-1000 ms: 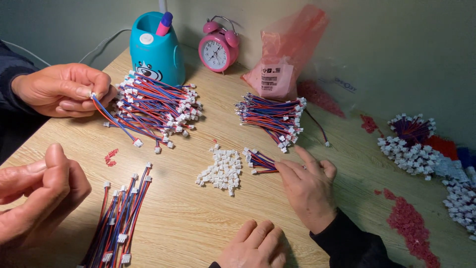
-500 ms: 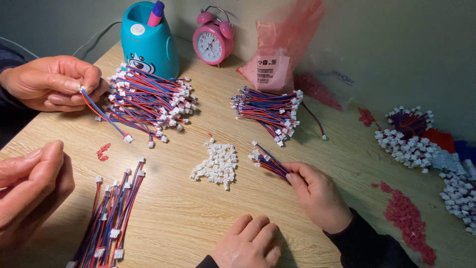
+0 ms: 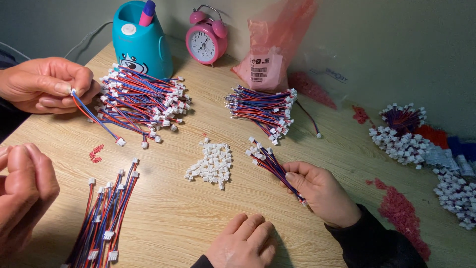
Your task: Assembling wiring harnesses by attaching plastic connectors to wire bundles
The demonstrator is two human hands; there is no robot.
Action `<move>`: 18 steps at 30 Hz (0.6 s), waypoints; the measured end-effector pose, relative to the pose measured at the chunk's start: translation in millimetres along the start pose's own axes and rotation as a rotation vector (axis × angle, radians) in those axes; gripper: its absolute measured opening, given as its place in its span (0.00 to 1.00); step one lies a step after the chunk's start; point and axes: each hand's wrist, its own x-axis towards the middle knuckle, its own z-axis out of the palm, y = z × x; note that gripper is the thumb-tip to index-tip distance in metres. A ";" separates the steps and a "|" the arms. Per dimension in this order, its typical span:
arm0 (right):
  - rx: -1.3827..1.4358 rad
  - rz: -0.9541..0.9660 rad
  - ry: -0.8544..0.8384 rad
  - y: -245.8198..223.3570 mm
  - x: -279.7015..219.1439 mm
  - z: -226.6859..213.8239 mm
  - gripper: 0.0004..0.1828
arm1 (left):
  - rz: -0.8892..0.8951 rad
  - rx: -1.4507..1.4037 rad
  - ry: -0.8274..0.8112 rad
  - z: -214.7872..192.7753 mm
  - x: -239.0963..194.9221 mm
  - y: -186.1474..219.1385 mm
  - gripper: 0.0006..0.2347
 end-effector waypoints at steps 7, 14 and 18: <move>-0.045 -0.013 -0.013 -5.1 -5.9 3.8 0.15 | 0.209 -0.005 0.095 -38.8 30.2 4.3 0.04; -0.486 -0.353 -0.317 38.2 -51.2 20.6 0.12 | 0.102 0.247 0.231 -66.4 55.5 4.1 0.07; -1.098 -0.979 -0.255 76.7 -50.6 12.8 0.12 | 0.060 0.243 0.018 -53.0 42.6 -3.5 0.08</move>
